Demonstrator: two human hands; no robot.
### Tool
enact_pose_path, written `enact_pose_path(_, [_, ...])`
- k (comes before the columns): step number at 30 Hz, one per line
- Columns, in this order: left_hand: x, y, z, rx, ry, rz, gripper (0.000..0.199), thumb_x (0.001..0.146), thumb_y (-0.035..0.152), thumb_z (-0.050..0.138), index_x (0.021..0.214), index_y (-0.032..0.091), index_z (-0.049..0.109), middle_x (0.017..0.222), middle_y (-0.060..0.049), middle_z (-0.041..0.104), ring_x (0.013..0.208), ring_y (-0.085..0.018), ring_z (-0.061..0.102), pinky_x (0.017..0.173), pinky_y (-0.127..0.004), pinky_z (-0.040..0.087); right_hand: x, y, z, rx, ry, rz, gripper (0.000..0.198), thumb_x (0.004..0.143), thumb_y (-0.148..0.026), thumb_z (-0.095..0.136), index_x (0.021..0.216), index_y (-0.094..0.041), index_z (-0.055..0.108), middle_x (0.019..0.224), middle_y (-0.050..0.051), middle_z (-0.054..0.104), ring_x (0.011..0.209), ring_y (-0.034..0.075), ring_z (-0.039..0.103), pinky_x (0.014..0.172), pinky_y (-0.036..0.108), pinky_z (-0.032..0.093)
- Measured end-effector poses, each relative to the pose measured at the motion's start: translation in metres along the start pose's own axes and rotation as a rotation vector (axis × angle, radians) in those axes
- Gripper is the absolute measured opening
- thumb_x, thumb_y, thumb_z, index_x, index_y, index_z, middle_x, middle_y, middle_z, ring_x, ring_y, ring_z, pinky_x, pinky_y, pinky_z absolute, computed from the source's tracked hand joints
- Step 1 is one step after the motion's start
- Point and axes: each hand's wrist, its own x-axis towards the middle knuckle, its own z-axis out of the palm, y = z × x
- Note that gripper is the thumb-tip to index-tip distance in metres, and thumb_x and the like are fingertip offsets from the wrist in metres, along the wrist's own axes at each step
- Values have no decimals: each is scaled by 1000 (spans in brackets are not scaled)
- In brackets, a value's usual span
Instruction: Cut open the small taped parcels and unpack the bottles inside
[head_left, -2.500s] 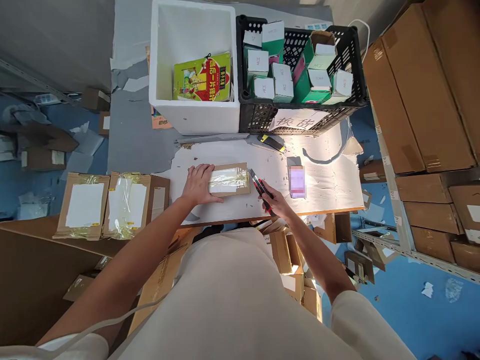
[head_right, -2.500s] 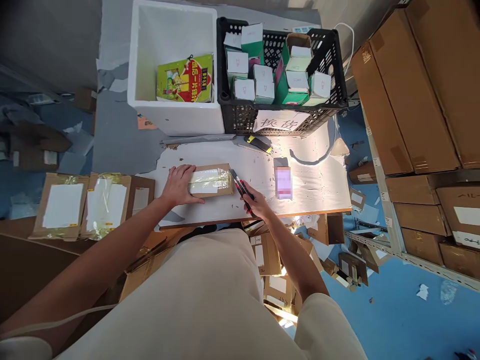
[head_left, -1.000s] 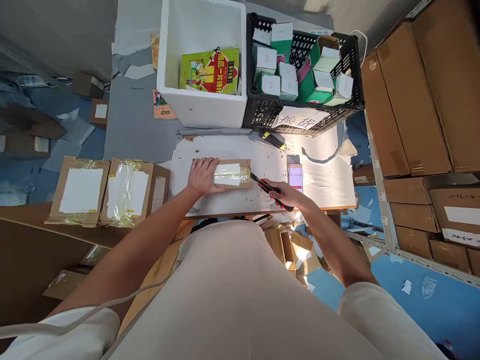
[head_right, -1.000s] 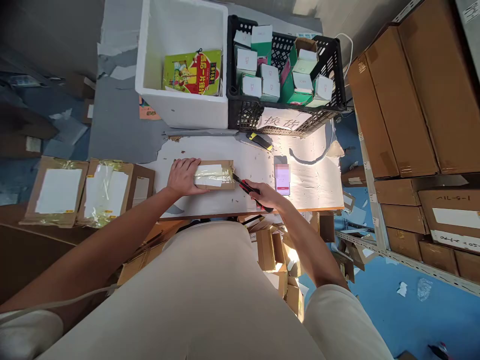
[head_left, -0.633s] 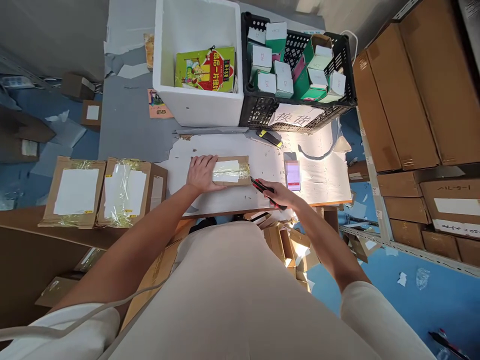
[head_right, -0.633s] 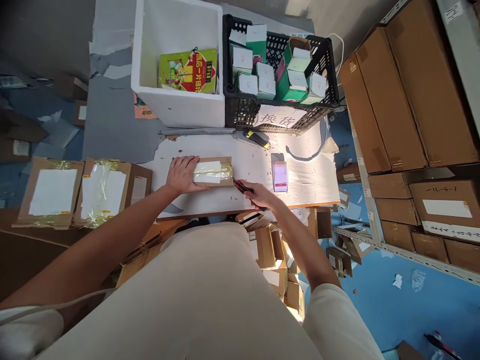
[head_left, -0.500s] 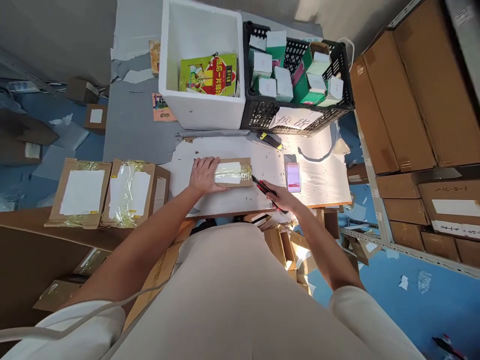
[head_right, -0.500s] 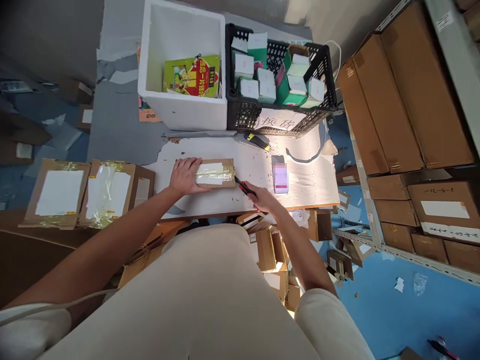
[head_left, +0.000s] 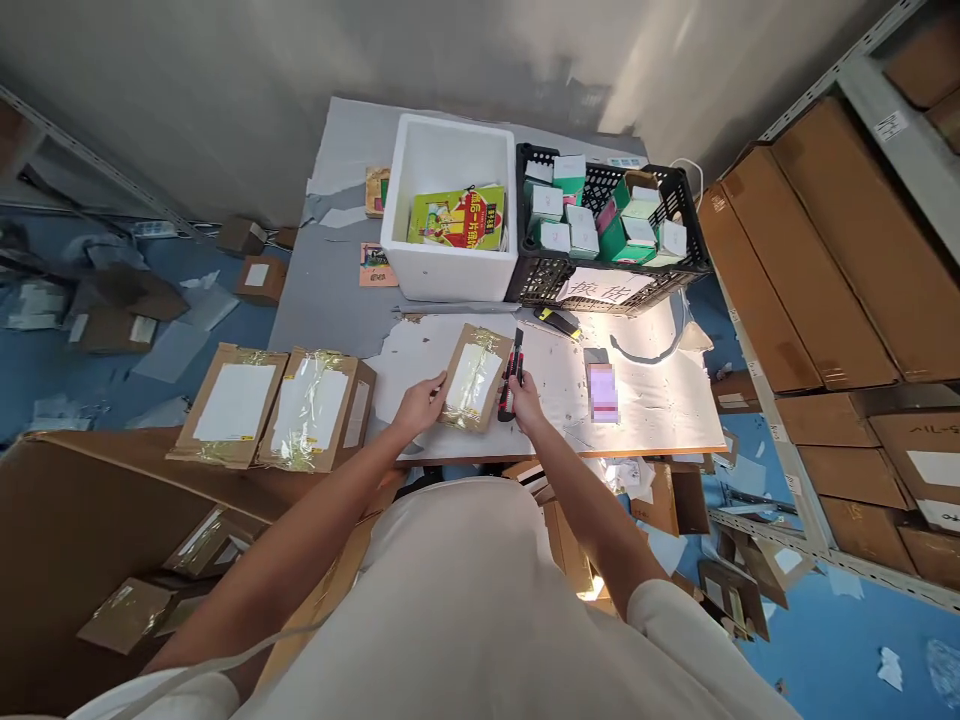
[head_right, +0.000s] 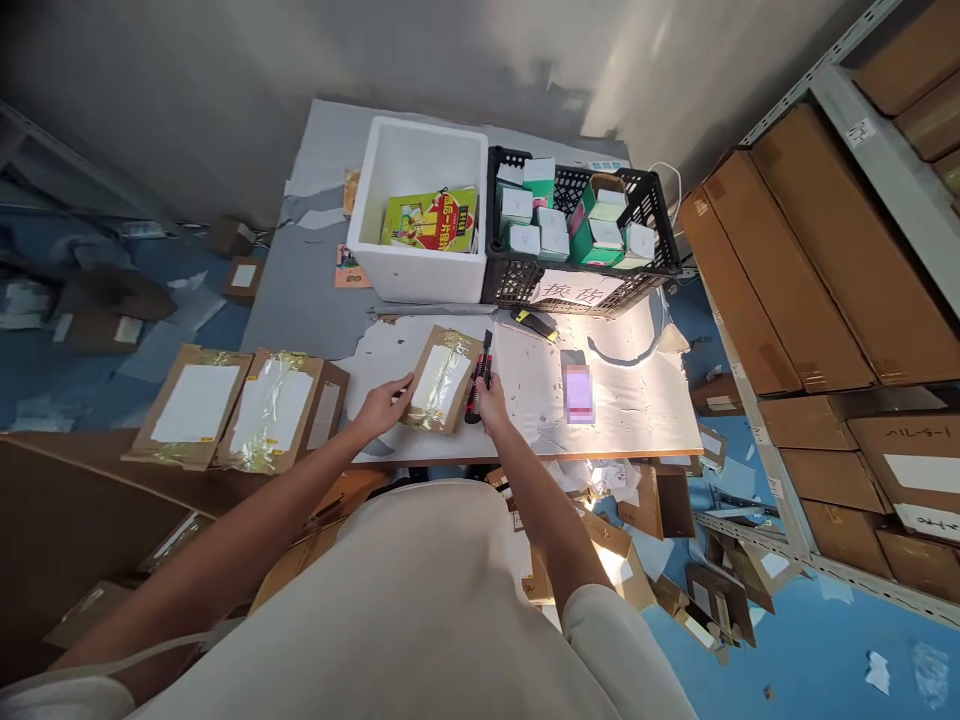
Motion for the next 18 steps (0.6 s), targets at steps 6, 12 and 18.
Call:
enact_pose_path(6, [-7, -14, 13, -150, 96, 1, 51, 83, 32, 48, 131, 16, 52, 123, -10, 62, 88, -19, 65, 77, -33, 54, 2, 4, -9, 74, 0, 6, 35, 89, -43, 55, 114, -17, 55, 100, 4, 64, 80, 13, 61, 70, 30, 53])
enact_pose_path(12, [58, 8, -20, 70, 150, 189, 53, 84, 35, 46, 131, 11, 49, 128, -15, 56, 117, -26, 53, 100, -40, 44, -56, 49, -16, 454, 86, 201, 43, 67, -48, 73, 96, -22, 54, 76, -2, 61, 57, 11, 56, 54, 28, 49])
enact_pose_path(18, [124, 35, -41, 430, -238, 446, 56, 82, 33, 48, 136, 17, 42, 139, -11, 48, 128, -27, 44, 105, -40, 36, -93, 70, 12, 647, -63, 343, 40, 71, -51, 70, 100, -30, 51, 94, 3, 68, 83, 22, 68, 65, 38, 55])
